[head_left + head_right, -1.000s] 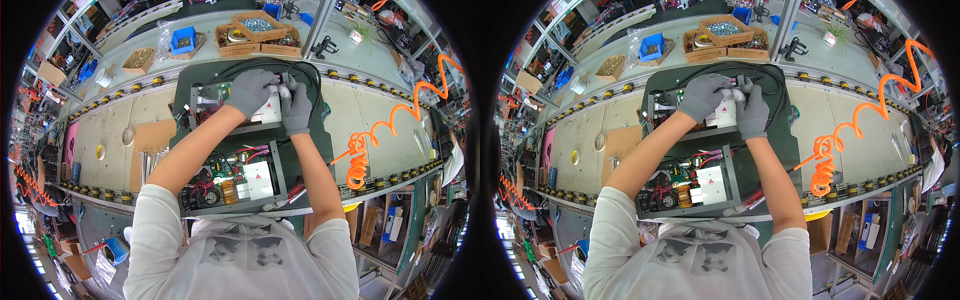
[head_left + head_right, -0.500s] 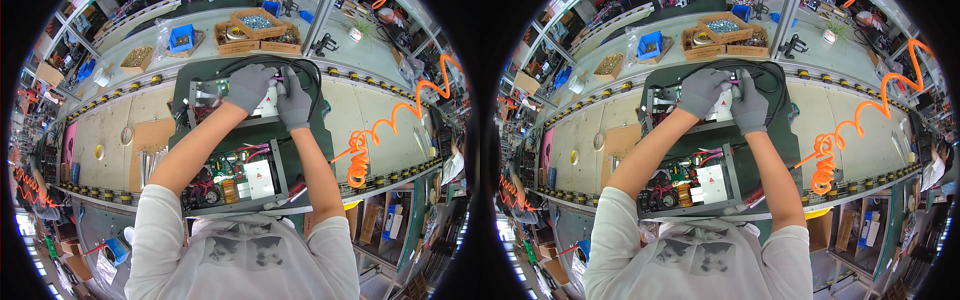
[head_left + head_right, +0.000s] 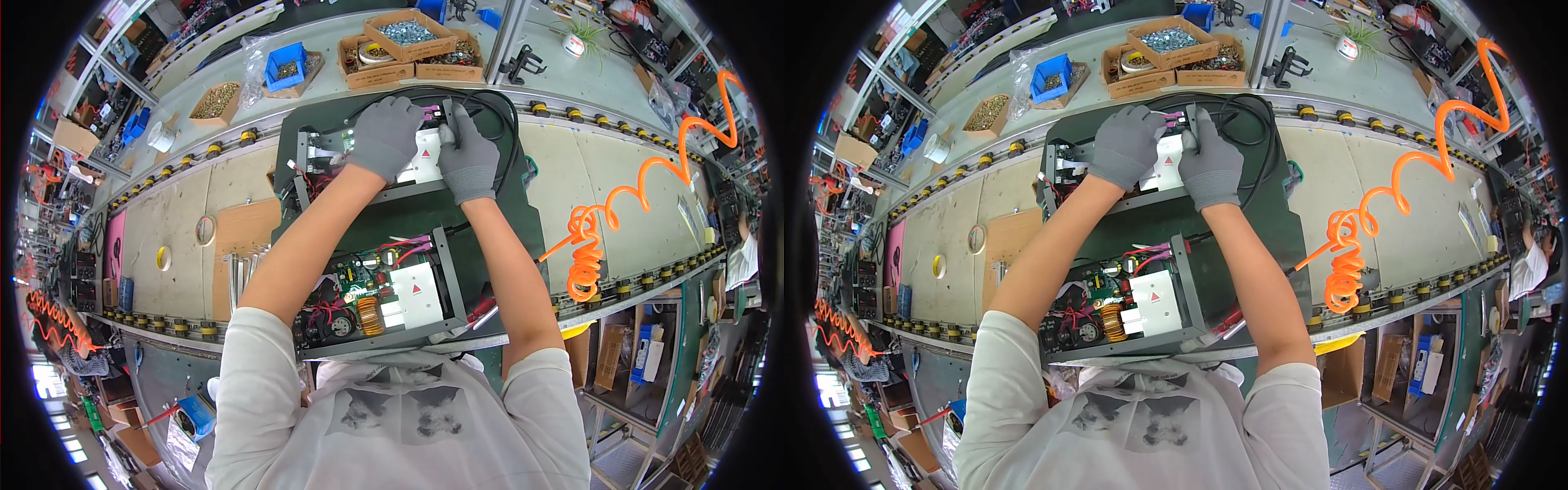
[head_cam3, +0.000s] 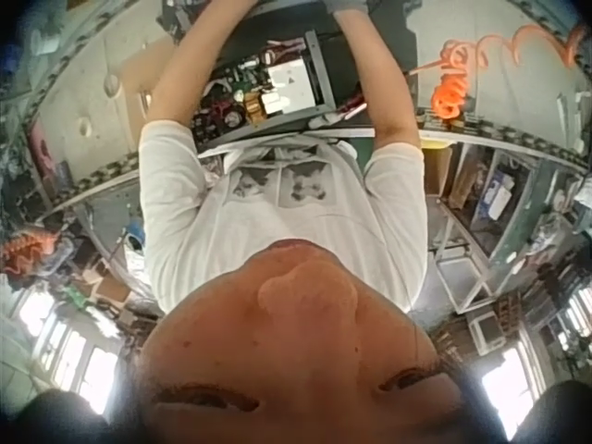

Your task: Connecting wires and assembling internal components of a power supply or welding machine on a production line.

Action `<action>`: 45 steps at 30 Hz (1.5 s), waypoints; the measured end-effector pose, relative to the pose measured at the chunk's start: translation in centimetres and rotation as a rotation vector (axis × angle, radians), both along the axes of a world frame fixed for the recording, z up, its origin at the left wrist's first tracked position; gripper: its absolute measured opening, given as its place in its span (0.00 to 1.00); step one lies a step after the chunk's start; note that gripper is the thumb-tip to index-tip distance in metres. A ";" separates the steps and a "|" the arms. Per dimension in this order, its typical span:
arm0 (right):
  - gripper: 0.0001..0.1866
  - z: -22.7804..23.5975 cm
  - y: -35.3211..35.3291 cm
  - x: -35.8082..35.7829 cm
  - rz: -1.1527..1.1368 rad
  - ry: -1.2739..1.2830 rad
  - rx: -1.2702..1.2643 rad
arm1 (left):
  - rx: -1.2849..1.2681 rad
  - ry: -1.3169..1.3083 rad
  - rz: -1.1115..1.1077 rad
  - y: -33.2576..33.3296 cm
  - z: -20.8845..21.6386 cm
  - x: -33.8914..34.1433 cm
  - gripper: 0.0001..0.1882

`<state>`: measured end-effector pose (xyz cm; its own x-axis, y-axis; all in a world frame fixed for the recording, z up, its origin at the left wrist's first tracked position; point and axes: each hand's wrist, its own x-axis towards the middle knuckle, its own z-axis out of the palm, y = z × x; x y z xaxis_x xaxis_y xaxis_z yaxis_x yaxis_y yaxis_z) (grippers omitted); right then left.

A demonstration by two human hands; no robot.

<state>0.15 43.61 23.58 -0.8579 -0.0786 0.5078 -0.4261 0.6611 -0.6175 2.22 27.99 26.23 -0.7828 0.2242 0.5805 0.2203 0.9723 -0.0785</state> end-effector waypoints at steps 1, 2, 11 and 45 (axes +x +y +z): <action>0.23 -0.1 0.1 0.0 -0.004 -0.001 0.000 | 0.065 -0.001 0.024 0.3 0.0 -0.2 0.05; 0.23 -0.4 0.1 0.0 -0.002 0.039 -0.007 | 0.065 -0.001 0.020 0.6 0.0 -0.3 0.05; 0.22 -0.2 0.5 0.6 -0.020 0.043 -0.036 | 0.038 -0.040 0.015 1.7 0.3 -0.6 0.09; 0.16 4.8 -0.1 6.3 -0.060 0.273 0.461 | 1.044 -0.177 -0.036 -12.6 -1.2 6.8 0.23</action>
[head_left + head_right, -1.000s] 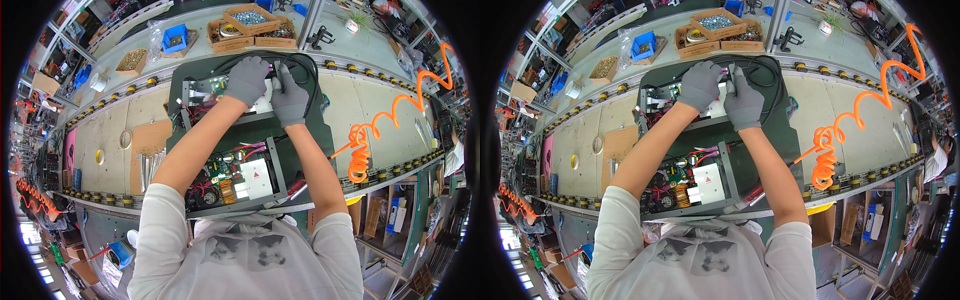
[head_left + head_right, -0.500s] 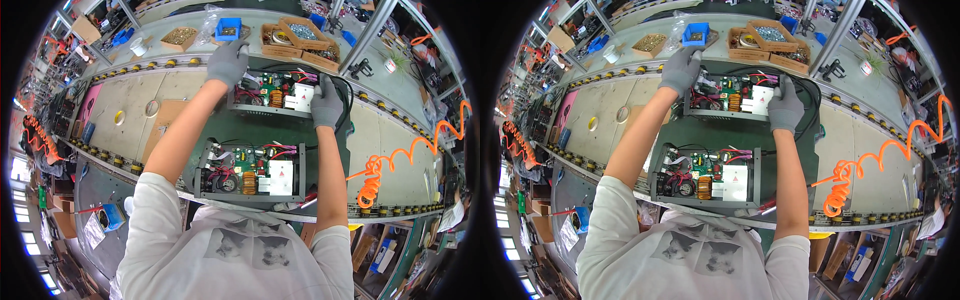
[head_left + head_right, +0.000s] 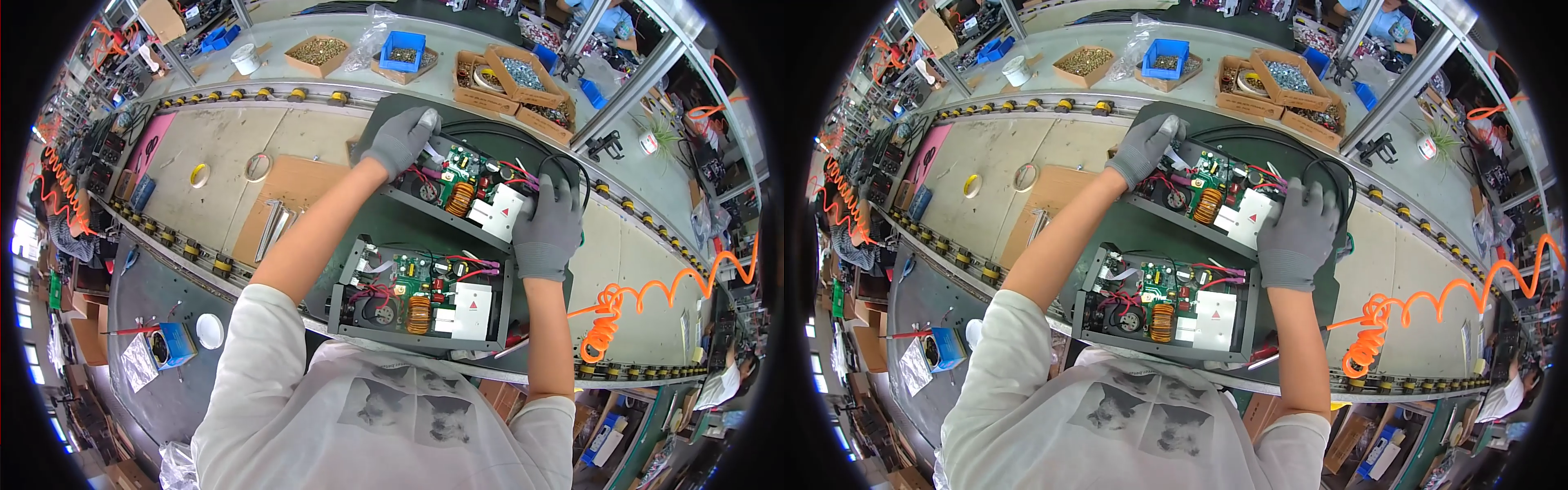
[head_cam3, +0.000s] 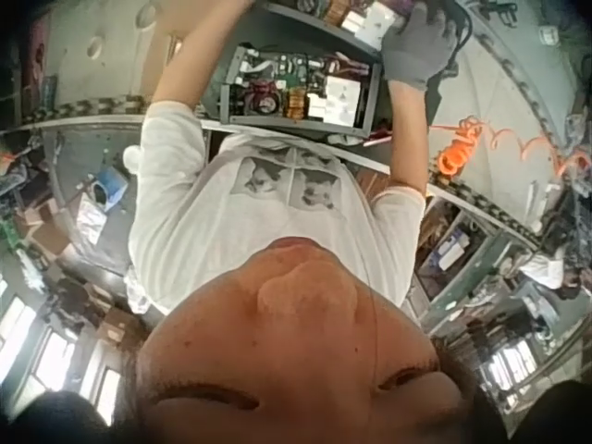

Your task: Connecting wires and assembling internal components of a power supply or welding machine on a production line.

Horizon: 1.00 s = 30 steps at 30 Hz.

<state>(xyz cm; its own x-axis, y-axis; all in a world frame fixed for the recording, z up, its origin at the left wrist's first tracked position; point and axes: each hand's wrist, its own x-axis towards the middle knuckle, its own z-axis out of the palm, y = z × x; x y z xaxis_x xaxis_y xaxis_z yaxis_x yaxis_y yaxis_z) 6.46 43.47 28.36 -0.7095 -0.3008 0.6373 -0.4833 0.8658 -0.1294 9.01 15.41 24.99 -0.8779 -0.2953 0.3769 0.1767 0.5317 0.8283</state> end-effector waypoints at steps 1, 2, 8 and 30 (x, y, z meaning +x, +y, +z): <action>0.14 1.6 -0.8 0.0 0.151 0.076 0.071 | 0.008 -0.001 0.031 0.0 0.3 0.5 0.23; 0.12 2.6 -1.5 -0.2 0.296 0.155 0.142 | 0.014 0.000 0.035 0.0 0.5 0.4 0.23; 0.08 0.2 -8.3 -2.9 0.922 -0.512 0.278 | 0.114 -0.053 0.023 0.2 0.5 0.4 0.27; 0.08 -0.3 -11.0 -5.7 1.045 -0.412 -0.184 | 0.374 0.092 -0.072 -0.4 -1.2 -0.1 0.28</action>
<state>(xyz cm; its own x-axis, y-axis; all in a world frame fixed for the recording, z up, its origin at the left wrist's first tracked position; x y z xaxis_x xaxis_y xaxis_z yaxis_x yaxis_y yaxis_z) 0.77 32.52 28.10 -0.3318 -0.7939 0.5095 -0.8484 0.0151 -0.5291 8.89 15.05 23.74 -0.8688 -0.3664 0.3332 0.2852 0.1798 0.9415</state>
